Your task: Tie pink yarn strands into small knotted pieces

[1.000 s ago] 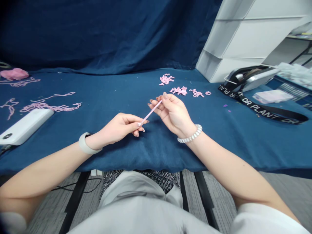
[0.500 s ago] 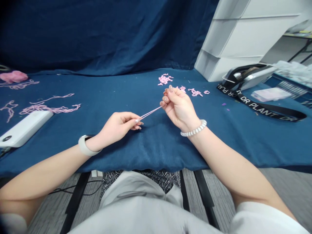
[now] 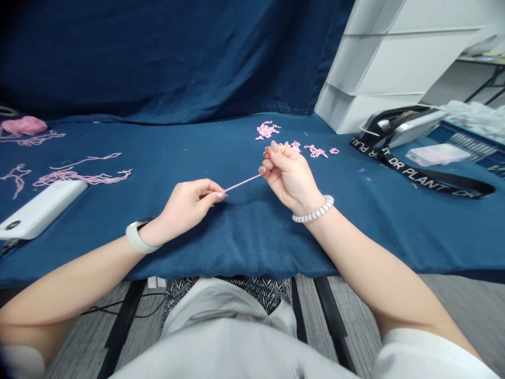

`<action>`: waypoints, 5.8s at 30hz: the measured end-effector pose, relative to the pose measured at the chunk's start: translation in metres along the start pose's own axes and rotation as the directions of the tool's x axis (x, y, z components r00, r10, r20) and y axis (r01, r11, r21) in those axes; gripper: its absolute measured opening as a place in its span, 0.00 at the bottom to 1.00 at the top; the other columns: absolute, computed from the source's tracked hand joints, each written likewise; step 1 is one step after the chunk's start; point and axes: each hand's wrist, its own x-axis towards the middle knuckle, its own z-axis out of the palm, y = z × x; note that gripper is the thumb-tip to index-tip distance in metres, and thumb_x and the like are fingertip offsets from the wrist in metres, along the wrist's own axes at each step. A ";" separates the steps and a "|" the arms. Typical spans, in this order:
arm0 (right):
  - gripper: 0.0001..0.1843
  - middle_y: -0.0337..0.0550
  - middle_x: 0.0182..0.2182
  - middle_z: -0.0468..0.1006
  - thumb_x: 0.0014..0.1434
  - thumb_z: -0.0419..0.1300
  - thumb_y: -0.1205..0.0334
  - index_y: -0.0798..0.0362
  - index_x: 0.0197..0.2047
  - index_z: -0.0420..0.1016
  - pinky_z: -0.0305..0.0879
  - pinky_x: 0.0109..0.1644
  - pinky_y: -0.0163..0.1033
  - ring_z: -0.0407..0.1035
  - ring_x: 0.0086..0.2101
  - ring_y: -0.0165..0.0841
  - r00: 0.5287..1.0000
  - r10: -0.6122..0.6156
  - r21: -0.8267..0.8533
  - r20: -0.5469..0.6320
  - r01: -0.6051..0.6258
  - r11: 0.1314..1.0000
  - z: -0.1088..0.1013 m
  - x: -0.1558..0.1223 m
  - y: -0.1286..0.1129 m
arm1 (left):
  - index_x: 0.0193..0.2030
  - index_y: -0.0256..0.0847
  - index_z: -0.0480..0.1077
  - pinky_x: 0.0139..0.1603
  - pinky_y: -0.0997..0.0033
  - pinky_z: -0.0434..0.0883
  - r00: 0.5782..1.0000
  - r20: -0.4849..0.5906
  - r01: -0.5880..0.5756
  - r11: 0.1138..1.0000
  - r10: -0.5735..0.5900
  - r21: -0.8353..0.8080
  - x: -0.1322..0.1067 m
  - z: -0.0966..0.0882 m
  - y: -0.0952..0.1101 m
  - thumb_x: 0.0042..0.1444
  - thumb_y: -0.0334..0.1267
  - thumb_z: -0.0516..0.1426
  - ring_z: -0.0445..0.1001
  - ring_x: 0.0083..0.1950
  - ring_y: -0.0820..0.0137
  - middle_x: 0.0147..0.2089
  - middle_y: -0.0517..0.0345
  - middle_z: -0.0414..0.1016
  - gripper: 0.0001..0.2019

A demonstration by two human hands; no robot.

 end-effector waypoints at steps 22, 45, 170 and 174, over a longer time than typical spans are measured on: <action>0.19 0.35 0.18 0.69 0.41 0.72 0.58 0.58 0.24 0.67 0.57 0.21 0.30 0.61 0.19 0.22 0.901 0.409 -0.116 0.147 -0.395 0.911 0.021 -0.019 0.056 | 0.31 0.35 0.70 0.49 0.68 0.72 0.968 0.098 -0.070 0.624 0.231 -0.778 -0.014 0.021 0.005 0.61 0.43 0.53 0.75 0.36 0.73 0.31 0.54 0.75 0.14; 0.06 0.37 0.31 0.70 0.50 0.68 0.60 0.53 0.28 0.77 0.62 0.37 0.34 0.64 0.30 0.24 0.977 -0.112 -0.329 0.183 0.168 0.929 0.011 -0.022 0.045 | 0.39 0.28 0.72 0.27 0.84 0.68 0.884 0.336 0.436 0.314 -0.324 -0.844 0.002 0.011 0.014 0.47 0.29 0.64 0.72 0.28 0.80 0.32 0.54 0.75 0.12; 0.18 0.41 0.31 0.67 0.54 0.62 0.50 0.57 0.24 0.68 0.60 0.36 0.36 0.61 0.30 0.26 0.936 0.048 -0.598 0.350 0.184 0.780 0.025 -0.029 0.039 | 0.30 0.30 0.74 0.34 0.81 0.73 0.681 0.715 0.724 0.291 -0.157 -0.626 0.004 0.004 0.000 0.38 0.35 0.70 0.73 0.29 0.80 0.32 0.56 0.74 0.14; 0.21 0.40 0.30 0.66 0.53 0.63 0.47 0.56 0.23 0.66 0.60 0.35 0.36 0.60 0.29 0.26 0.950 -0.010 -0.584 0.311 0.200 0.787 0.025 -0.028 0.036 | 0.28 0.31 0.74 0.29 0.84 0.65 0.784 0.608 0.606 0.371 -0.126 -0.704 0.005 0.007 -0.001 0.41 0.39 0.69 0.67 0.28 0.83 0.29 0.58 0.71 0.14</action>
